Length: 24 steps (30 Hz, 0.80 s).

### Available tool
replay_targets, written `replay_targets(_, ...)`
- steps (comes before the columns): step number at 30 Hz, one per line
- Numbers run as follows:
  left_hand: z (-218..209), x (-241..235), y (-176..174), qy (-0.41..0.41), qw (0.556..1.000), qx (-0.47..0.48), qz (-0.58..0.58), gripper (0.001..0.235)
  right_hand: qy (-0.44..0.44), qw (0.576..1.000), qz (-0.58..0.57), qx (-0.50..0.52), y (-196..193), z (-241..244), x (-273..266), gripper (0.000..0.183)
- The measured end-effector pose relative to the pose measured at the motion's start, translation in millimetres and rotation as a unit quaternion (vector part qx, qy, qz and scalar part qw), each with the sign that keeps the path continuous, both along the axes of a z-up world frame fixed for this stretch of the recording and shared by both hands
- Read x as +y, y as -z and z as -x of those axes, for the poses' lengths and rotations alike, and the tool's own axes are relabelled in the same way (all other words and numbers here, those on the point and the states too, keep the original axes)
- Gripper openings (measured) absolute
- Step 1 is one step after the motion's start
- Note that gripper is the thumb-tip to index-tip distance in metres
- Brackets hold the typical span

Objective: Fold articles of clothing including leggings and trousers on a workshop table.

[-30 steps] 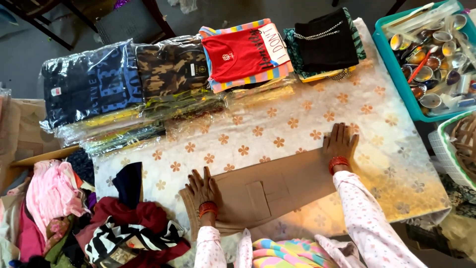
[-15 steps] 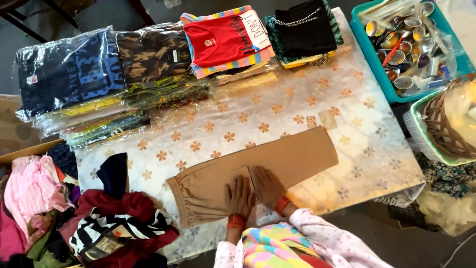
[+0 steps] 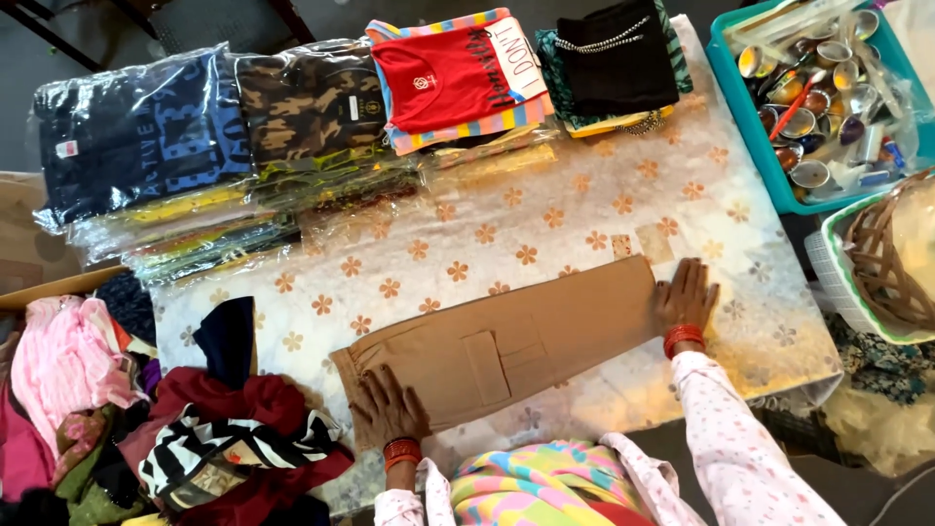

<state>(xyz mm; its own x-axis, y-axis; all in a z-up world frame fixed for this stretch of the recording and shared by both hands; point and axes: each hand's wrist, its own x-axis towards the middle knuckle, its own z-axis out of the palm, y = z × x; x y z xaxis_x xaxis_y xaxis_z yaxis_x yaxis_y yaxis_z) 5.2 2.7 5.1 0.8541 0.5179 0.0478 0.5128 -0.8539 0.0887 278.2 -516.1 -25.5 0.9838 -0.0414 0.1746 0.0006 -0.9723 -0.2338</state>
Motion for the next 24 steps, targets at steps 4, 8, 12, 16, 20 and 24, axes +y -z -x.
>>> replay_targets(4, -6, 6, -2, -0.004, 1.0, 0.017, -0.023, 0.073, 0.077, 0.996, -0.027, 0.038, 8, -36, -4, 0.075)
replay_targets(8, -50, 33, -6, -0.075, 0.974, 0.215, 0.012, 0.056, 0.078, 0.996, -0.017, 0.041, 23, -62, 6, 0.078)
replay_targets(12, -86, 79, 3, 0.066, 0.997, -0.029, -0.02, 0.062, -0.166, 0.98, 0.09, 0.061, -5, -63, 38, 0.078)
replay_targets(16, -110, 115, 9, 0.085, 0.99, 0.113, 0.001, 0.063, -0.232, 0.948, 0.146, 0.161, -35, -83, 48, 0.064)
replay_targets(20, -117, 119, -19, 0.117, 0.972, 0.202, 0.011, 0.057, -0.249, 0.922, 0.191, 0.229, -39, -100, 48, 0.058)
replay_targets(24, -104, 130, -16, 0.147, 0.969, 0.196, 0.03, 0.043, -0.268, 0.918, 0.194, 0.22, 0, -118, 43, 0.042)
